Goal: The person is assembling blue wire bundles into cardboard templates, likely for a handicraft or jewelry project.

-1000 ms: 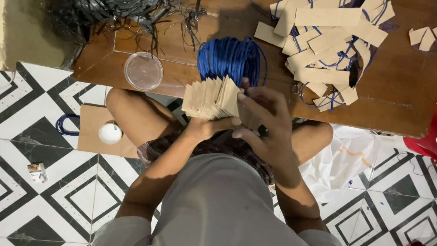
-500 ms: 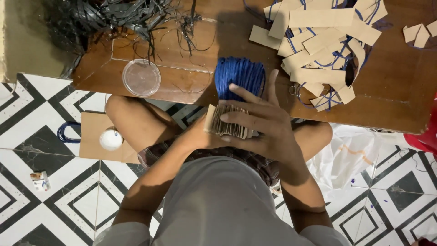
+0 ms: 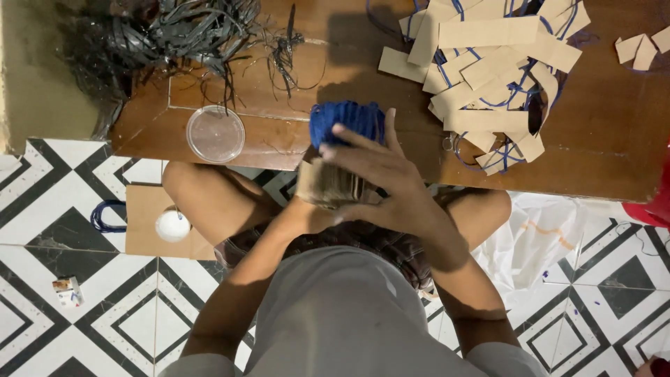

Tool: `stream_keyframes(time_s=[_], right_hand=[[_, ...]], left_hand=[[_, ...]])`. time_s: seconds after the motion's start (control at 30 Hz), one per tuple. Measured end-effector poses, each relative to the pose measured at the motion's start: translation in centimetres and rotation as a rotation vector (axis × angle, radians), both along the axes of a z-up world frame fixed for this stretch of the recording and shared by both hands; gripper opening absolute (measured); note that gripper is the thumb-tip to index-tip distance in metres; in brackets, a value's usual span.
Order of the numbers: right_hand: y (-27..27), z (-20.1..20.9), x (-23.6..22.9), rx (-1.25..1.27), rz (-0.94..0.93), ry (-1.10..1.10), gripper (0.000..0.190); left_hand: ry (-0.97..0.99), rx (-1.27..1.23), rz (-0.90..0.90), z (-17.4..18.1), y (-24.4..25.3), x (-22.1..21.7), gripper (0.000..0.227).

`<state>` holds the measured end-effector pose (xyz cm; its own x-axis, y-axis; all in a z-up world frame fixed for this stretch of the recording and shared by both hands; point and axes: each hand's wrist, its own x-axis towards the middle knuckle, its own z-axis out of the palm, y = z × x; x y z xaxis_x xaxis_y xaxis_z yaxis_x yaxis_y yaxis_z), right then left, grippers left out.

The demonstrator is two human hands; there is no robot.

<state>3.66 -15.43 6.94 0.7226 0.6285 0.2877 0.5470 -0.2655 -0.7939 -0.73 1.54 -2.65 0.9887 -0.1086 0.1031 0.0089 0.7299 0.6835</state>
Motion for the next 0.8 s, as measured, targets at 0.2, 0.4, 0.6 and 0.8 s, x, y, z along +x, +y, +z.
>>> stream_keyframes(time_s=[0.2, 0.4, 0.6, 0.8], right_hand=[[-0.7, 1.0, -0.5, -0.139, -0.079, -0.052, 0.078], [1.2, -1.7, -2.9, 0.064, -0.22, -0.07, 0.045], [1.6, -0.9, -4.2, 0.199, -0.349, -0.013, 0.038], [1.4, -2.4, -4.6, 0.516, -0.299, 0.101, 0.047]], left_hand=[[0.09, -0.168, -0.038, -0.2, 2.9, 0.4, 0.08], [-0.177, -0.208, 0.08, -1.5, 2.3, 2.1, 0.08], [-0.202, -0.191, 0.126, -2.6, 1.0, 2.2, 0.086], [-0.174, -0.197, 0.173, 2.4, -0.2, 2.2, 0.065]])
